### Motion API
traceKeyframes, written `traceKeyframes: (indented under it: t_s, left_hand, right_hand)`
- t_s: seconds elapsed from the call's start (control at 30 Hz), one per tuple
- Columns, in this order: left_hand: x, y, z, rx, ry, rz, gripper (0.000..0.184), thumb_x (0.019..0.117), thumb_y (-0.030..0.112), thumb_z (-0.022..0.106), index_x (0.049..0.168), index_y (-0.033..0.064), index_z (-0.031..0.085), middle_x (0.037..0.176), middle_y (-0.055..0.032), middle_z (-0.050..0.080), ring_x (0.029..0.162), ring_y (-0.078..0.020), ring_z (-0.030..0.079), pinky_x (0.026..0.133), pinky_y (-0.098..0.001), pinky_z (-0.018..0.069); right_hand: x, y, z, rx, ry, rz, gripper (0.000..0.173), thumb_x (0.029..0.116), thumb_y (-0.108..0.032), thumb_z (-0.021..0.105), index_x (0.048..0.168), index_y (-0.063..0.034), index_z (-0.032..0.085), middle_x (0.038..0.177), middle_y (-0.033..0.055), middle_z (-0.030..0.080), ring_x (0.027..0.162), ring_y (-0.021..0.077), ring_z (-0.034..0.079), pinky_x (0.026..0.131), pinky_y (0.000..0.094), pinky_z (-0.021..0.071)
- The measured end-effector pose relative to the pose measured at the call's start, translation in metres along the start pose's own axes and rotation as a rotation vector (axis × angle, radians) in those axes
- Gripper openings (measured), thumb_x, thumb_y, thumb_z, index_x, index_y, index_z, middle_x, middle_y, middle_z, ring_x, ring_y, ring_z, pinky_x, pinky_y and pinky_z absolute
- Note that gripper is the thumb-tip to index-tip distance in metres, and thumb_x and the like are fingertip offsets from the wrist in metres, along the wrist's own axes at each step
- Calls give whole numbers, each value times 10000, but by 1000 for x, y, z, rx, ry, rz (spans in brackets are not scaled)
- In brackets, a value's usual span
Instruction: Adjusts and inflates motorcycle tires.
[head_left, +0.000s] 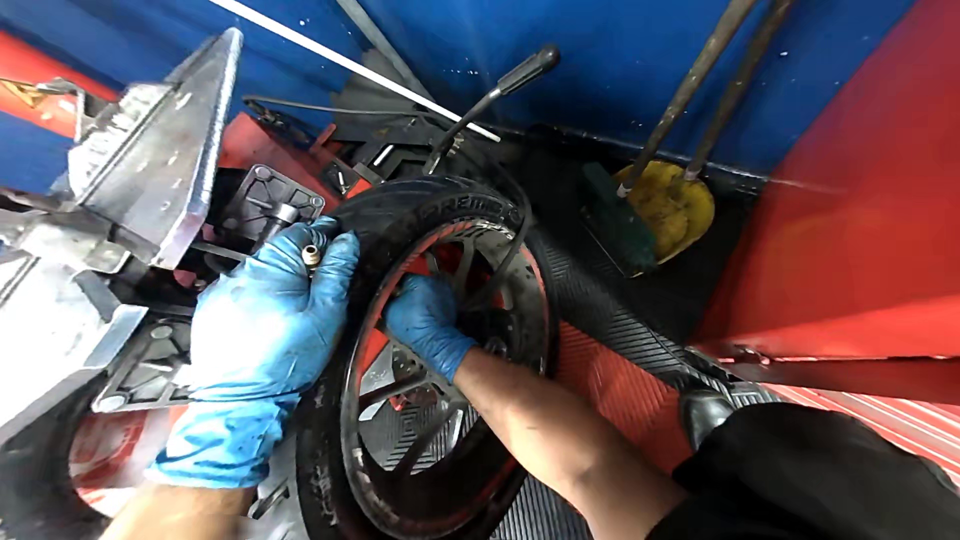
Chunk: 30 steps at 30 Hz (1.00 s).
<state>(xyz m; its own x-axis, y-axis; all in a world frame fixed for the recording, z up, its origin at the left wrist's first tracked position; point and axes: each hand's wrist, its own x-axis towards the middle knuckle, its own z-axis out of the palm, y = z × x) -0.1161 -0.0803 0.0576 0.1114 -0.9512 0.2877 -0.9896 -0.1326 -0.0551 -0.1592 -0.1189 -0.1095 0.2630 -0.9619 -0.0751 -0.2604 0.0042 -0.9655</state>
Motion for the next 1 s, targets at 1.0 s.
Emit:
traceKeyframes:
  t_s: [1.0]
  left_hand:
    - [2,2,0,43,-3,32,477,1069,503,411,1281,171,680,1237,-136,716,1141,-370,681,891,-684,490]
  right_hand:
    - [6,-2,0,-43,-47,55,185,856,-346,716,857,-161,711,813,73,708,808,289,700,635,563,533]
